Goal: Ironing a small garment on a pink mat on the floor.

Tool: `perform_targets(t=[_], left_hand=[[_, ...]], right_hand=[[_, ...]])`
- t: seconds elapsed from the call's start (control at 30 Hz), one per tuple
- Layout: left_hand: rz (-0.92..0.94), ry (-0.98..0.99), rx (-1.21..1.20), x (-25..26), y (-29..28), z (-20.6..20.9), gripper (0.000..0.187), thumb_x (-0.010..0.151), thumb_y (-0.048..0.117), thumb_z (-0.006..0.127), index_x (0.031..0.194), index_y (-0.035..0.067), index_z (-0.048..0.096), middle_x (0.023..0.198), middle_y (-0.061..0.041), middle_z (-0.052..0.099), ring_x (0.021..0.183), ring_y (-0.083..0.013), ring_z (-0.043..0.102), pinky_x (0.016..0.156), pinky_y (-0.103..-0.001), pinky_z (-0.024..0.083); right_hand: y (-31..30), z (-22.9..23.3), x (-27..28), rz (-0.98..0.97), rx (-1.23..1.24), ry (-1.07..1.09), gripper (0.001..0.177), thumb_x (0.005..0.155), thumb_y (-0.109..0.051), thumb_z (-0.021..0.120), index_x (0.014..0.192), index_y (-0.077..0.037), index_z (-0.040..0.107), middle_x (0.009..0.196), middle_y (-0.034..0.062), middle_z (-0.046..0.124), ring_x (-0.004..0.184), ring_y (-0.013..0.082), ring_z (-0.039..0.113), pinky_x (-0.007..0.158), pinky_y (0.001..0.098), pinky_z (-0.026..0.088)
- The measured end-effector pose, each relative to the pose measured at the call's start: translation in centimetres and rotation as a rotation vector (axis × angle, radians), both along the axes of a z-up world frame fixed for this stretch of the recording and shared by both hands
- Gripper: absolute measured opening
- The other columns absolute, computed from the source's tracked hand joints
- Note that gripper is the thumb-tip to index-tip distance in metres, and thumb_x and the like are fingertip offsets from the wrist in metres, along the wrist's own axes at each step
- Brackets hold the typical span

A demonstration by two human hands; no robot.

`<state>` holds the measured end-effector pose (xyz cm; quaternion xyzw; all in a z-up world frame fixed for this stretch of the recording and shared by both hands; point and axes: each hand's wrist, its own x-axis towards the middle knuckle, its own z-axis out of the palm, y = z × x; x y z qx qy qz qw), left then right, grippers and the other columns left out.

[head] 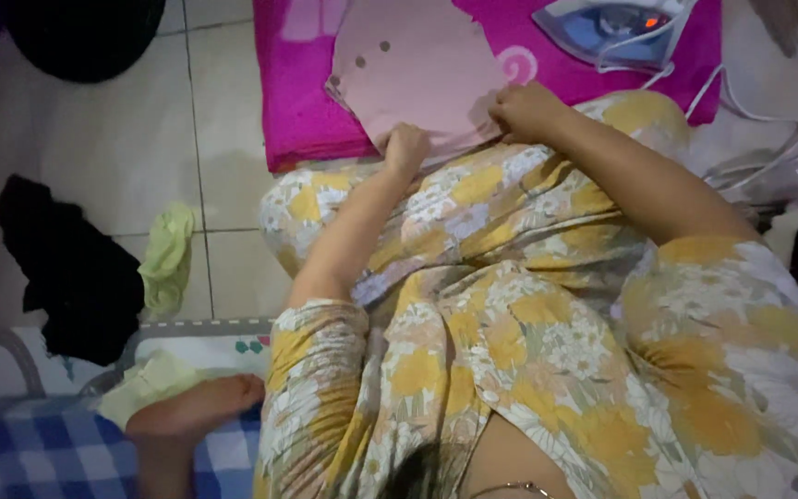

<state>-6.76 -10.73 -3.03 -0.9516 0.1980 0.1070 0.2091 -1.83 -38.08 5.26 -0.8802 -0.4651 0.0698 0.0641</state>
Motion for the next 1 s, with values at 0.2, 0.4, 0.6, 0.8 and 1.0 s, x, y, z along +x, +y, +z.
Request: perform_targets(t=[0.2, 0.4, 0.6, 0.8, 1.0], left_hand=[[-0.028, -0.112, 0.032, 0.9, 0.5, -3.7, 0.024, 0.091, 0.02, 0.057, 0.091, 0.01, 0.078, 0.087, -0.012, 0.074, 0.075, -0.0311, 0.073, 0.047, -0.053, 0.058], [-0.045, -0.293, -0.205, -0.5, 1.3, 3.4, 0.026, 0.068, 0.016, 0.071, 0.092, 0.008, 0.075, 0.087, -0.013, 0.074, 0.078, -0.0295, 0.073, 0.061, -0.041, 0.059], [0.112, 0.018, -0.581, -1.1, 3.4, 6.9, 0.019, 0.087, 0.027, 0.073, 0.09, 0.008, 0.075, 0.081, -0.021, 0.072, 0.08, -0.0414, 0.071, 0.071, -0.055, 0.055], [0.094, 0.263, -0.964, -0.9, 4.9, 8.7, 0.025, 0.073, 0.024, 0.068, 0.093, 0.011, 0.075, 0.09, -0.018, 0.074, 0.085, -0.039, 0.072, 0.076, -0.047, 0.057], [0.415, 0.157, -1.181, 2.6, 10.1, 5.8, 0.028, 0.086, 0.022, 0.064, 0.101, 0.001, 0.073, 0.099, -0.025, 0.073, 0.095, -0.0408, 0.073, 0.083, -0.048, 0.056]], right_hand=[[-0.5, -3.4, 1.0, -0.078, -0.02, -0.068, 0.013, 0.082, -0.017, 0.074, 0.093, -0.009, 0.073, 0.102, 0.016, 0.072, 0.094, 0.0376, 0.07, 0.078, 0.0503, 0.056], [-1.4, 1.2, 0.4, -0.318, 0.15, 0.217, 0.025, 0.077, -0.018, 0.075, 0.099, -0.006, 0.072, 0.095, 0.0187, 0.071, 0.09, 0.0408, 0.068, 0.076, 0.052, 0.055], [-2.4, 3.9, -0.7, -0.337, 0.24, 0.175, 0.026, 0.077, -0.02, 0.077, 0.098, -0.006, 0.071, 0.095, 0.0192, 0.072, 0.092, 0.0412, 0.068, 0.079, 0.0524, 0.054], [-2.7, 3.3, 3.1, -0.431, 0.263, 0.285, 0.028, 0.081, -0.025, 0.078, 0.101, -0.007, 0.072, 0.088, 0.0178, 0.07, 0.08, 0.0336, 0.067, 0.076, 0.046, 0.054], [5.0, -0.5, 15.4, -0.328, 0.784, 0.606, 0.024, 0.099, -0.018, 0.077, 0.1, 0.001, 0.062, 0.088, -0.0001, 0.059, 0.088, 0.0103, 0.055, 0.078, 0.0309, 0.049]])
